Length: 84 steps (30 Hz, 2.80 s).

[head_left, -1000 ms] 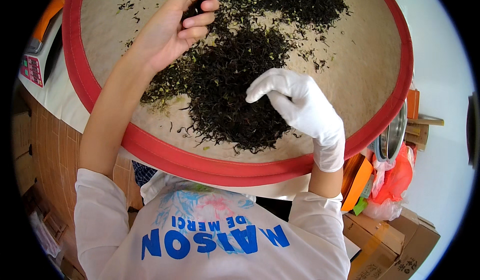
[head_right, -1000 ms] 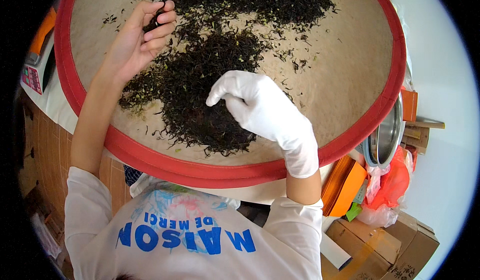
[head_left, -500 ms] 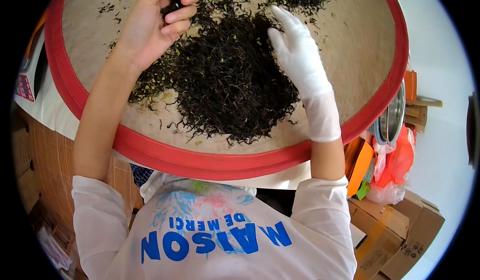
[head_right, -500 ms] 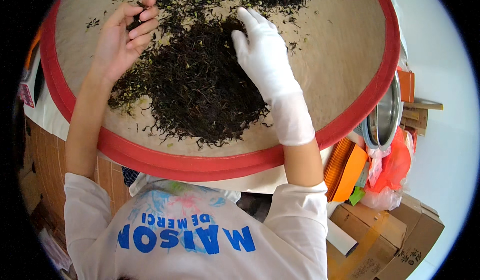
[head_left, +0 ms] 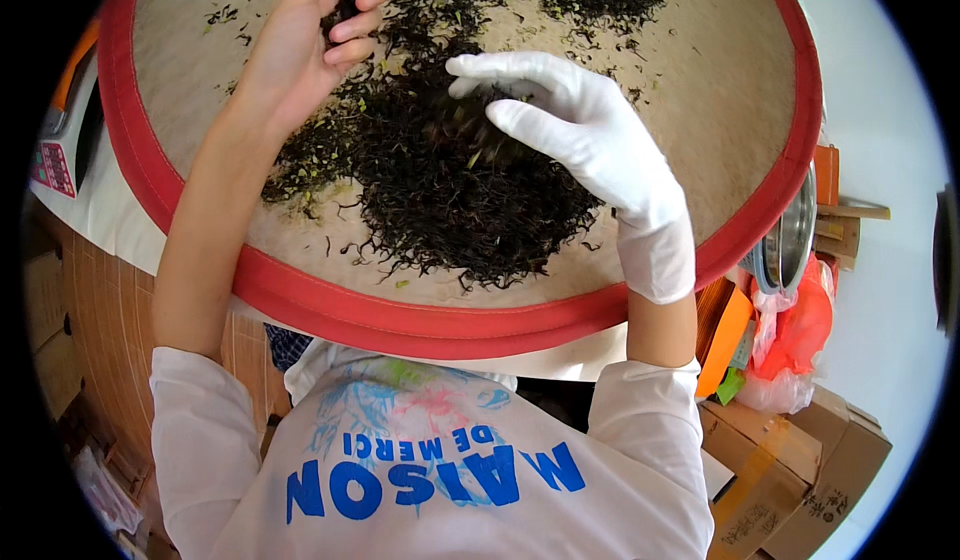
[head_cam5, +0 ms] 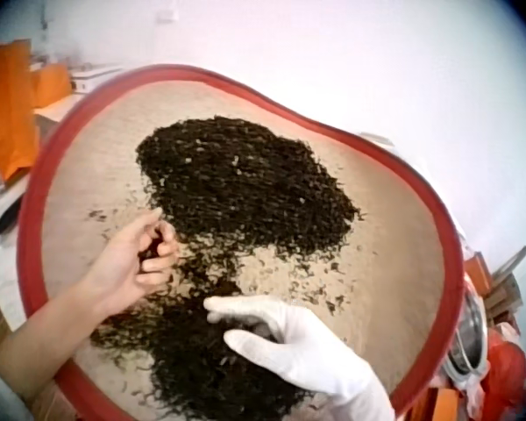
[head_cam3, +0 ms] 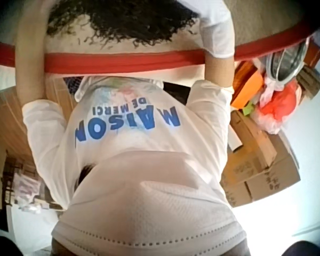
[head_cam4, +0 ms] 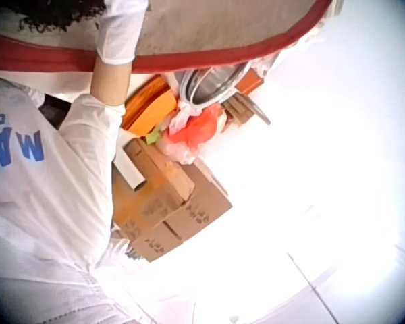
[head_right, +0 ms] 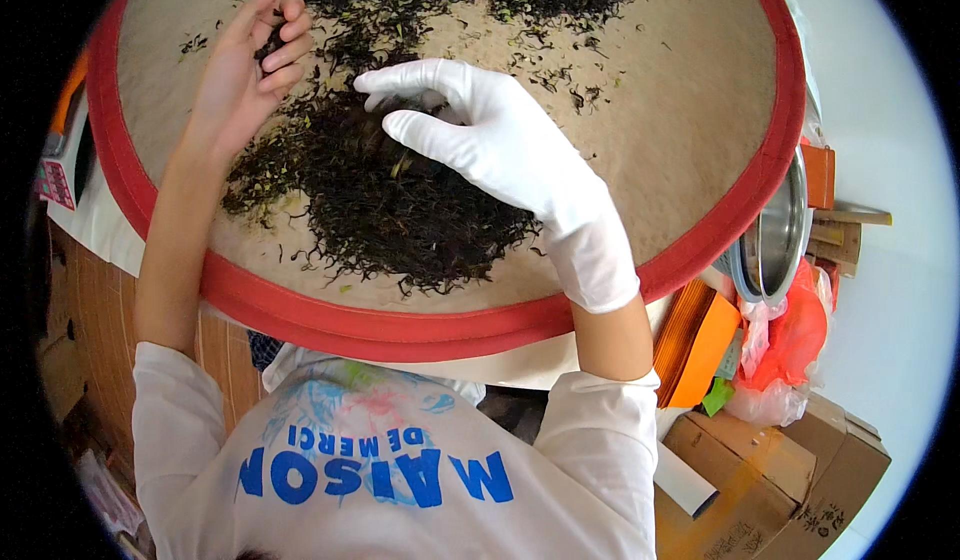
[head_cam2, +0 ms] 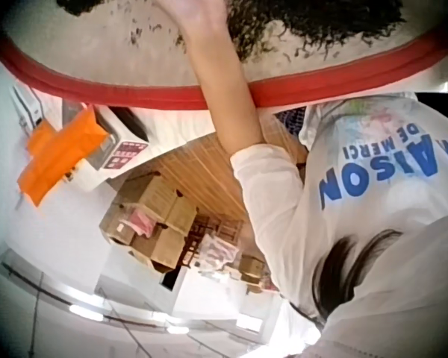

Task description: The person sorts dark tea leaves on a large circular tray, picking out lighter-colored stems and debris by hand. They then use an orange scoop to transfer the sorted leaves into an orange paper bag.

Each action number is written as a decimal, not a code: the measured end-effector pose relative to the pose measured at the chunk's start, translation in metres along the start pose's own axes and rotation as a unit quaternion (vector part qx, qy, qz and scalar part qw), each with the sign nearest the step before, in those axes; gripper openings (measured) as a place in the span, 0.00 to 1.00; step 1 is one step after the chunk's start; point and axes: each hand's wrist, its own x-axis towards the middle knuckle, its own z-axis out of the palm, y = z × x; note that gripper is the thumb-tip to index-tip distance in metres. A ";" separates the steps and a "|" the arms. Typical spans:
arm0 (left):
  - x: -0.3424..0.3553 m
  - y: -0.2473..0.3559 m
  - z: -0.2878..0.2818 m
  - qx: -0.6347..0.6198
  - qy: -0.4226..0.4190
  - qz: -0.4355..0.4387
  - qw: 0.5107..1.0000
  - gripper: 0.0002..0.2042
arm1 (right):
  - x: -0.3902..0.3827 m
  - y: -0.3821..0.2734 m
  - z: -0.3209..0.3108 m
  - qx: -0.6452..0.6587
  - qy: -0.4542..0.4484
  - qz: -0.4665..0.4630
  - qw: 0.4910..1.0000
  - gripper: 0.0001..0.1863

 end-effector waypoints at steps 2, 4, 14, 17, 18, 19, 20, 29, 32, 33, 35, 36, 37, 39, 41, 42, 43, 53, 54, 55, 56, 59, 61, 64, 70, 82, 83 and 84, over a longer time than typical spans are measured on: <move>0.003 -0.001 -0.004 -0.011 0.001 -0.016 1.000 0.11 | -0.006 -0.009 -0.004 0.042 0.011 0.020 0.999 0.17; 0.003 -0.002 -0.004 -0.017 0.001 -0.025 1.000 0.11 | -0.007 -0.005 -0.011 -0.045 0.077 0.018 0.996 0.15; 0.004 0.000 0.002 -0.016 0.072 -0.053 0.996 0.13 | -0.005 0.018 0.012 -0.259 0.049 -0.200 0.944 0.18; 0.004 0.002 0.006 -0.018 0.074 -0.054 0.996 0.12 | -0.002 0.019 0.016 -0.324 0.089 -0.210 0.918 0.20; 0.004 0.003 0.007 -0.018 0.077 -0.056 0.995 0.12 | -0.001 0.017 0.017 -0.328 0.083 -0.218 0.915 0.20; 0.003 0.003 0.008 -0.018 0.081 -0.057 0.995 0.12 | 0.001 0.015 0.017 -0.332 0.076 -0.227 0.912 0.20; 0.002 0.003 0.007 -0.015 0.083 -0.055 0.995 0.12 | 0.002 0.013 0.017 -0.335 0.069 -0.236 0.909 0.21; 0.001 0.003 0.009 -0.004 0.075 -0.051 0.996 0.12 | 0.010 0.041 0.011 -0.341 0.135 -0.173 0.914 0.19; 0.002 0.004 0.007 -0.005 0.068 -0.046 0.997 0.12 | 0.009 0.027 0.013 -0.332 0.099 -0.162 0.924 0.16; 0.002 0.003 0.008 -0.004 0.065 -0.045 0.997 0.12 | 0.008 0.025 0.013 -0.336 0.082 -0.156 0.925 0.16; 0.000 0.005 0.009 0.000 0.069 -0.043 0.997 0.12 | 0.009 0.024 0.012 -0.354 0.067 -0.137 0.923 0.12; -0.001 0.005 0.011 0.002 0.072 -0.043 0.996 0.12 | 0.009 0.022 0.012 -0.364 0.059 -0.130 0.920 0.11; -0.001 0.005 0.012 0.004 0.075 -0.043 0.996 0.12 | 0.009 0.022 0.012 -0.375 0.052 -0.122 0.918 0.10; 0.000 0.003 0.011 -0.002 0.075 -0.045 0.996 0.12 | 0.008 0.024 0.016 -0.411 0.055 -0.128 0.901 0.09; -0.001 0.003 0.012 -0.004 0.076 -0.045 0.996 0.12 | 0.008 0.025 0.018 -0.436 0.057 -0.134 0.888 0.09; -0.002 0.004 0.014 -0.004 0.076 -0.044 0.996 0.12 | 0.009 0.024 0.018 -0.443 0.057 -0.136 0.884 0.09; -0.002 0.004 0.015 -0.003 0.076 -0.044 0.996 0.12 | 0.010 0.024 0.018 -0.450 0.057 -0.138 0.881 0.09; -0.001 0.005 0.013 0.007 0.073 -0.043 0.996 0.13 | 0.009 0.031 0.014 -0.339 0.120 -0.164 0.919 0.05; -0.001 0.005 0.012 0.008 0.072 -0.043 0.996 0.13 | 0.007 0.028 0.013 -0.318 0.120 -0.145 0.930 0.06; -0.001 0.005 0.012 0.008 0.072 -0.043 0.996 0.13 | 0.006 0.027 0.012 -0.296 0.119 -0.124 0.940 0.06; -0.002 0.005 0.012 0.009 0.075 -0.042 0.996 0.12 | 0.004 0.027 0.011 -0.298 0.129 -0.110 0.939 0.05; -0.003 0.005 0.014 0.004 0.079 -0.042 0.996 0.12 | 0.002 0.023 0.012 -0.213 0.152 -0.046 0.964 0.06; -0.001 0.005 0.010 -0.005 0.070 -0.045 0.997 0.12 | 0.000 0.018 0.014 -0.187 0.150 -0.014 0.971 0.06; 0.001 0.004 0.008 -0.014 0.068 -0.049 0.996 0.12 | -0.001 0.016 0.016 -0.060 0.133 0.031 0.989 0.06; 0.000 0.005 0.009 -0.022 0.068 -0.046 0.996 0.12 | -0.001 0.006 0.009 0.088 0.067 0.087 0.990 0.09; 0.000 0.008 0.005 -0.042 0.053 -0.037 0.997 0.12 | -0.016 -0.002 -0.018 -0.167 0.143 0.033 0.975 0.11; 0.000 0.007 -0.001 -0.040 0.032 -0.028 0.998 0.11 | -0.021 0.002 -0.027 -0.273 0.191 -0.018 0.943 0.10; 0.001 0.007 -0.006 -0.039 0.011 -0.020 0.999 0.11 | -0.026 0.002 -0.036 -0.290 0.198 0.010 0.936 0.10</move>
